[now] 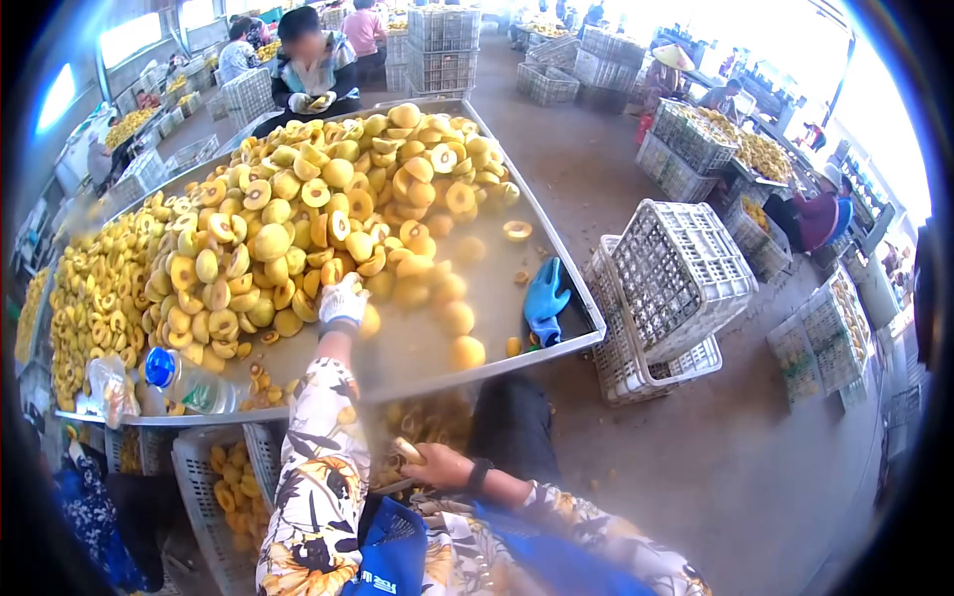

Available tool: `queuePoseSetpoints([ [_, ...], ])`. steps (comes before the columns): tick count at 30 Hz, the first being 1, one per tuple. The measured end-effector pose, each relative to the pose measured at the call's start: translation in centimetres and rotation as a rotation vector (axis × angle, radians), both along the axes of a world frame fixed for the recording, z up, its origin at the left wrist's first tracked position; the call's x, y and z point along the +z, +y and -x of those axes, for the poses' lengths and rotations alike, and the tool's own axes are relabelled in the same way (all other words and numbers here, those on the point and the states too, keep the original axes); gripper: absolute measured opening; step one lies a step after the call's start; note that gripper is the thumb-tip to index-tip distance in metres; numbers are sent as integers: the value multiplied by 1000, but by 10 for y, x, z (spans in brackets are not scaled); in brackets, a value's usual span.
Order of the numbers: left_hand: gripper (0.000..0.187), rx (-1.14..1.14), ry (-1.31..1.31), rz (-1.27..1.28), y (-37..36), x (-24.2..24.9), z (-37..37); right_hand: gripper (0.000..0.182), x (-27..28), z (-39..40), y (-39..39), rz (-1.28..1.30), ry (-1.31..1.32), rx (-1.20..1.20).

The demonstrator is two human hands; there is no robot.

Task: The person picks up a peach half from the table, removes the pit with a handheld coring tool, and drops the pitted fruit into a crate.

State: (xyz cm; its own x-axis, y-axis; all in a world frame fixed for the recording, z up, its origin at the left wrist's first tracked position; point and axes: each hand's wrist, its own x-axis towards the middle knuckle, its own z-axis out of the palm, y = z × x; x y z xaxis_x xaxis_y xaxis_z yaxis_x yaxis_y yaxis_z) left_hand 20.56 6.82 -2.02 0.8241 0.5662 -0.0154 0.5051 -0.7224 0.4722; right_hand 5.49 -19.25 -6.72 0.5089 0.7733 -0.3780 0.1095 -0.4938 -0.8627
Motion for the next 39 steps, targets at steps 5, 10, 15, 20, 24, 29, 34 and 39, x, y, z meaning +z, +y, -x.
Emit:
queuePoseSetpoints([
  [5,48,64,-191,526,67,-67,12,36,15,-2,0,20,3,-28],
  [10,35,78,-596,1282,36,-19,93,27,-34,-13,14,-291,-4,-157],
  [15,48,-15,-626,1556,-23,26,159,49,49,-30,36,-320,-245,-490],
  [20,55,114,-665,1674,-82,38,188,47,60,-37,58,-444,-447,-417],
  [24,49,-135,-703,1116,-80,31,209,36,50,-40,60,-531,-105,-273],
  [29,43,-60,-697,1719,-78,-21,211,38,74,-38,41,-482,-516,-68],
  [34,33,24,-742,1095,-94,-53,214,34,59,-25,37,-248,-620,-82],
  [39,33,-7,-774,944,-109,-50,212,33,45,-7,40,-270,-655,-253],
])
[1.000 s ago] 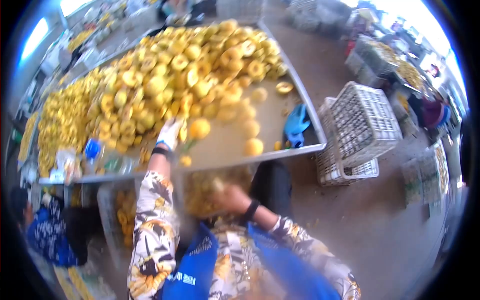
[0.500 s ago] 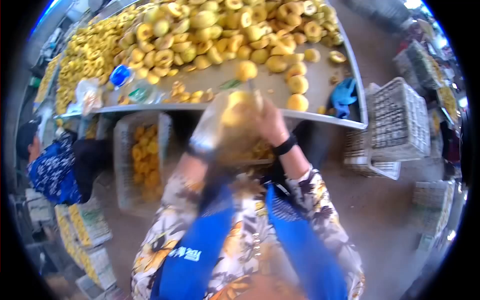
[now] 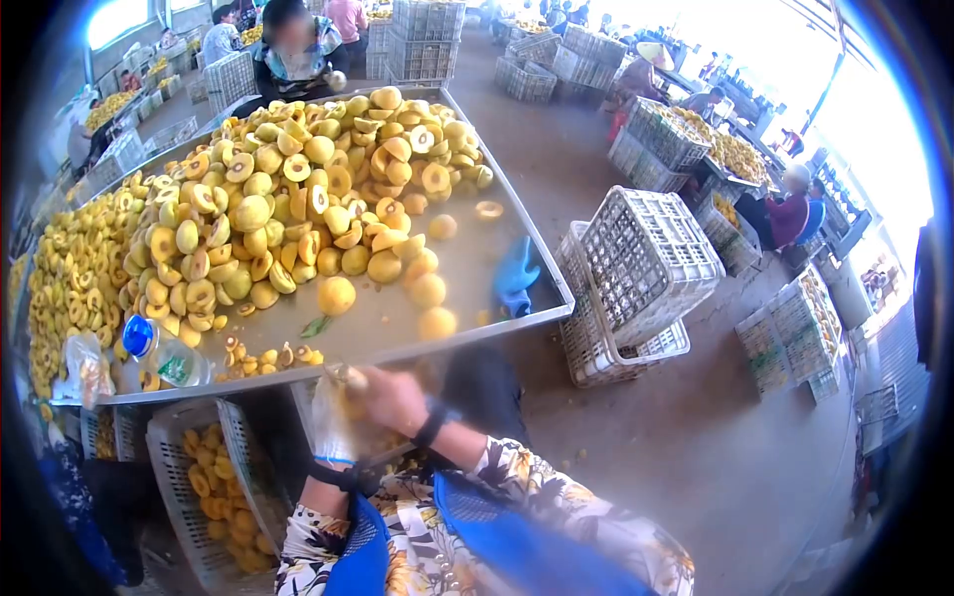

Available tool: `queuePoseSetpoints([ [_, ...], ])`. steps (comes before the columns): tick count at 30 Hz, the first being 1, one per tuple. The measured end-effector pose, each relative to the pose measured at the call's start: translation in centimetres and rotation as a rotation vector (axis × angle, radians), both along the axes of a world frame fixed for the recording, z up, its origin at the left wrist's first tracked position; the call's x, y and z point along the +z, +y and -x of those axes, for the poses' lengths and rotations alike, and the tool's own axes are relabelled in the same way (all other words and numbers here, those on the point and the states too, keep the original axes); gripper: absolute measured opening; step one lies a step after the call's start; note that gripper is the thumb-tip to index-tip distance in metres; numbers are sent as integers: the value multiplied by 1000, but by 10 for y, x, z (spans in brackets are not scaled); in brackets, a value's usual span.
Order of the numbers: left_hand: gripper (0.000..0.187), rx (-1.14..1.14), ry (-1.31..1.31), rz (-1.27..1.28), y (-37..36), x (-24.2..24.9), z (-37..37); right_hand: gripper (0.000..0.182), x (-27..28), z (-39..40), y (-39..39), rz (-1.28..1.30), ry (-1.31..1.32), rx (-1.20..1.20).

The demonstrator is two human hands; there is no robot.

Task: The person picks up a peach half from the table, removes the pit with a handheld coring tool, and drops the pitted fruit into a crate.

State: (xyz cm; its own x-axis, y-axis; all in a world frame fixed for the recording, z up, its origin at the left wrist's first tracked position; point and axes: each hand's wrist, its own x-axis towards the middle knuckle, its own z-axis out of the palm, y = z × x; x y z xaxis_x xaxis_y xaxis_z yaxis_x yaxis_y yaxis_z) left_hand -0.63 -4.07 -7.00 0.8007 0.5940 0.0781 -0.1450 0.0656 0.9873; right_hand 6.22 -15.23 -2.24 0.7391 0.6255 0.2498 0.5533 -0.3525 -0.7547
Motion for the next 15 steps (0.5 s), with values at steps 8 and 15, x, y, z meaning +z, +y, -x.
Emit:
queuePoseSetpoints([
  [8,33,12,-55,514,-19,34,3,26,1,2,-1,5,101,-60],
  [15,32,-213,-181,95,15,-6,-12,31,13,5,-10,114,236,-45],
])
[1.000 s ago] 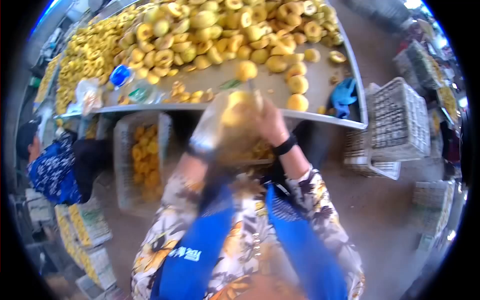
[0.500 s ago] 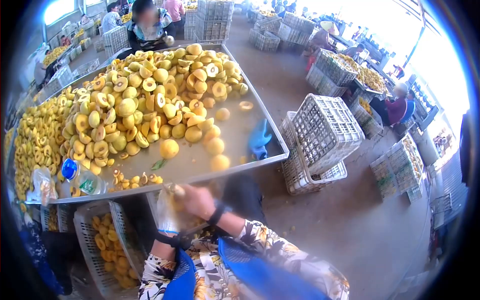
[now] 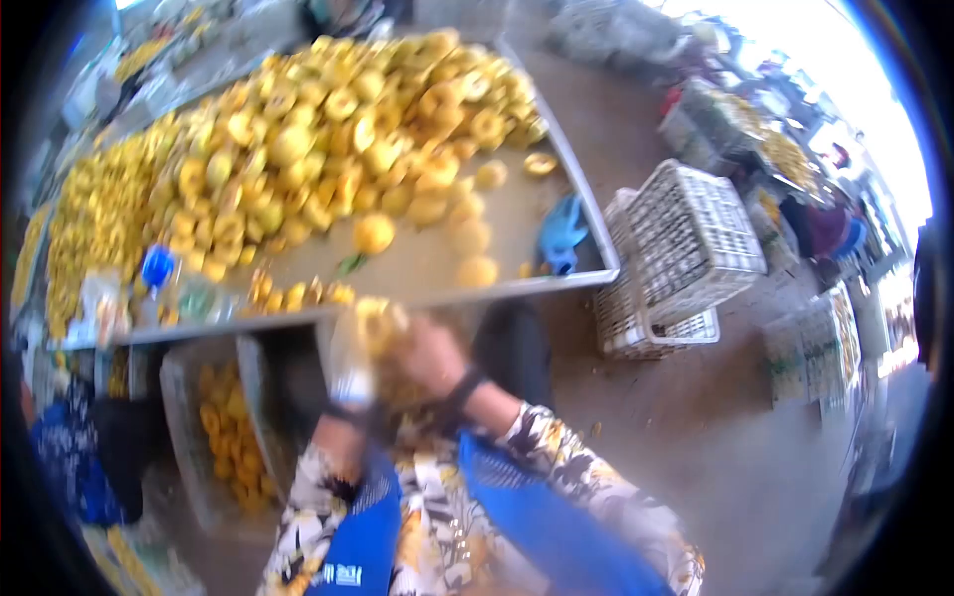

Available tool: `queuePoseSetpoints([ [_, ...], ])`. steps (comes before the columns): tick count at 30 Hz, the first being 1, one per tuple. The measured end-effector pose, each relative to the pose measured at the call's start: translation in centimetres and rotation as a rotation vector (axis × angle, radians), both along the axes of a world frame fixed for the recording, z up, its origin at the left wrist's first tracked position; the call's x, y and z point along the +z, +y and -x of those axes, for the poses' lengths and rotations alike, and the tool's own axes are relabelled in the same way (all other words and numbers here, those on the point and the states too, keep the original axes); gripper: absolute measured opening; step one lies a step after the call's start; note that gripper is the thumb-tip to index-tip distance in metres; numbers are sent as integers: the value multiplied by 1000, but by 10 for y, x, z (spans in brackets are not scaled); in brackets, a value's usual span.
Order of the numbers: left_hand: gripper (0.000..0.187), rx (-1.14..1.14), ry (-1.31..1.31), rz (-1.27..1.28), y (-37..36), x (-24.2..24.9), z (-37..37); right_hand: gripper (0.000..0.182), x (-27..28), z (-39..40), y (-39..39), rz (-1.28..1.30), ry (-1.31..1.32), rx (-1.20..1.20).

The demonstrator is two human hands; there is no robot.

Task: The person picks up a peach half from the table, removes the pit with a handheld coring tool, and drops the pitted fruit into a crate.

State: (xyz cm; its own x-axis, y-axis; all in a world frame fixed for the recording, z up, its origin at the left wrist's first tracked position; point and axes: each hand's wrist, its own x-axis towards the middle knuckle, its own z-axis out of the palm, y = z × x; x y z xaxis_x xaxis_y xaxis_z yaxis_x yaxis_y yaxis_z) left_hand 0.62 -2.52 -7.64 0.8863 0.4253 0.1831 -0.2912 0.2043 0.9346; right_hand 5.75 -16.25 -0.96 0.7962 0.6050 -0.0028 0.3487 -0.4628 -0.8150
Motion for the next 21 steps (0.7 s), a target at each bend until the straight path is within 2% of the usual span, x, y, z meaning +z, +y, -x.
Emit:
queuePoseSetpoints([
  [1,30,-147,-92,597,15,-24,-7,30,-16,-2,-1,8,-59,46],
  [2,29,85,26,-217,-8,30,7,29,-29,-2,-2,24,-92,49],
  [3,31,334,146,-774,-2,21,10,29,-40,-3,1,33,-130,50],
  [4,33,317,109,-786,-6,41,15,30,-42,-3,3,65,-153,64],
  [5,32,340,208,-825,-8,42,13,31,-38,0,3,92,-188,67],
  [6,30,398,264,-680,-10,40,12,31,-25,6,2,80,-129,55],
  [7,29,455,213,-1103,-15,63,16,31,-16,8,1,69,-82,33],
  [8,30,411,181,-851,-15,45,12,30,-18,9,0,31,-87,74],
  [11,31,446,109,-828,-17,37,11,31,-13,10,3,111,-1,78],
  [12,28,492,105,-897,-17,33,10,28,-19,12,2,75,-113,88],
  [16,28,505,139,-921,-15,28,10,27,-24,15,3,78,-65,97],
  [18,30,538,111,-1022,-15,32,10,26,-26,15,4,105,-31,86],
  [20,31,607,74,-1230,-15,40,14,25,-24,17,5,120,-11,85],
  [21,30,598,88,-1035,-16,32,13,25,-23,19,6,127,-1,85],
])
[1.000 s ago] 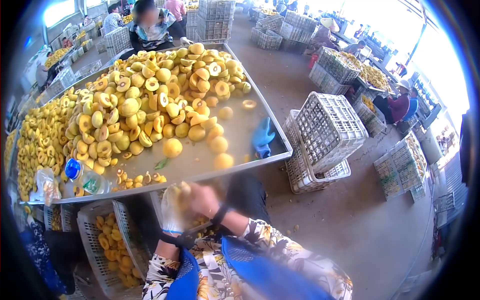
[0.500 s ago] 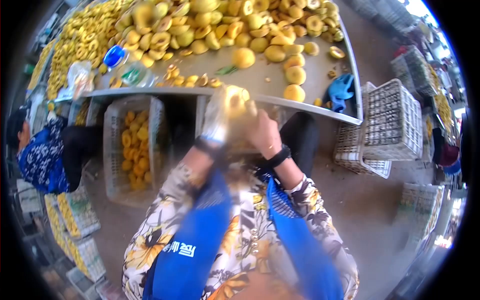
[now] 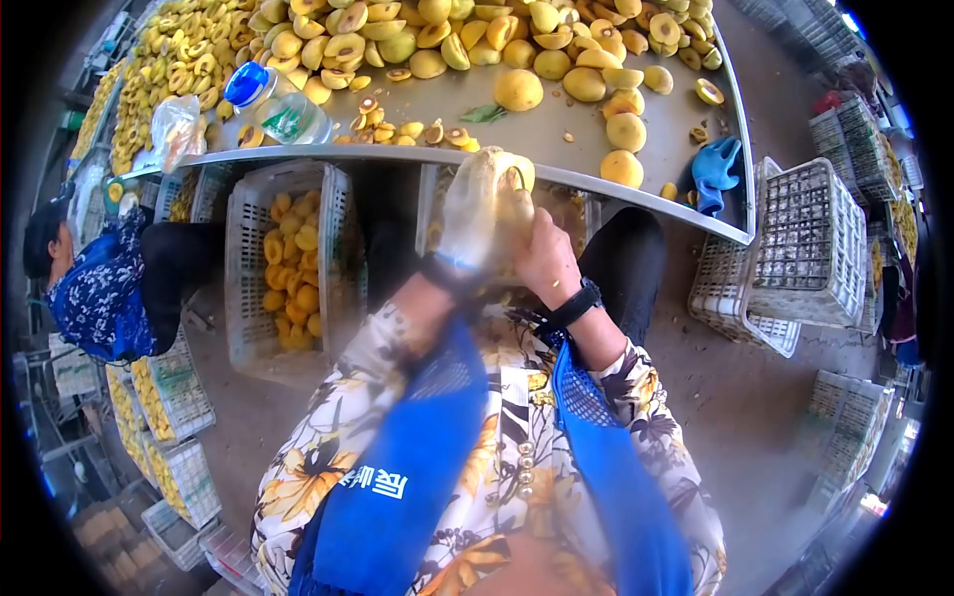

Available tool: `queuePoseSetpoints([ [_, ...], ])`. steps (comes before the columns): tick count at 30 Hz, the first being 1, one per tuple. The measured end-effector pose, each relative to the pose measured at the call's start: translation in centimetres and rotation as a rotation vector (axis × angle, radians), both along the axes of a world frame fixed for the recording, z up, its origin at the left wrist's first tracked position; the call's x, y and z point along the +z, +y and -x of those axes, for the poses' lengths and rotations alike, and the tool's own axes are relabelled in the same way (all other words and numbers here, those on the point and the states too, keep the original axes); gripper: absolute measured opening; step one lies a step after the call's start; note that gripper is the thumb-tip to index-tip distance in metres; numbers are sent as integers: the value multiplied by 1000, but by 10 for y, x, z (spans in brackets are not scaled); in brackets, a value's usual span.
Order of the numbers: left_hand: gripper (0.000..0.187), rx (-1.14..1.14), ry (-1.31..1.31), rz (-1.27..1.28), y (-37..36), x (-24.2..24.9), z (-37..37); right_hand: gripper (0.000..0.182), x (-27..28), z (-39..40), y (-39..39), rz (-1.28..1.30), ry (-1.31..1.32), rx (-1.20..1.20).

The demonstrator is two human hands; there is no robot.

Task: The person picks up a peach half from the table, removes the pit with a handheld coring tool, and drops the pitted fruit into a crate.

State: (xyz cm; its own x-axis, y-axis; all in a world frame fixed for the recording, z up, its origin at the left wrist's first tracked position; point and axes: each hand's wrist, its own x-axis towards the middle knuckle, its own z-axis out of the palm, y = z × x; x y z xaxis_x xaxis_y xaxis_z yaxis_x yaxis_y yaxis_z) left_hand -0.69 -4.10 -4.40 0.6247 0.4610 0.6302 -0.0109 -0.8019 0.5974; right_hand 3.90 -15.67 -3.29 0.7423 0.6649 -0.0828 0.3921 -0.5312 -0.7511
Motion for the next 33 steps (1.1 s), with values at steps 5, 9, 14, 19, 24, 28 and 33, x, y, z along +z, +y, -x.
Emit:
queuePoseSetpoints([
  [5,30,-243,56,504,22,-22,-5,25,2,2,-2,27,74,97],
  [9,31,-486,187,231,45,-9,-4,29,5,2,0,86,158,147],
  [14,31,-447,-2,586,32,5,2,27,-12,0,9,-80,178,96],
  [19,28,-294,-175,1173,13,-5,10,21,-13,12,15,-147,407,106],
  [24,24,-56,-106,1561,11,14,-1,19,-7,21,17,-170,632,40],
  [28,23,-97,-85,1412,12,3,-4,14,5,20,14,-195,977,-1],
  [33,28,-149,150,1318,19,4,0,7,6,12,8,-255,1383,72],
])
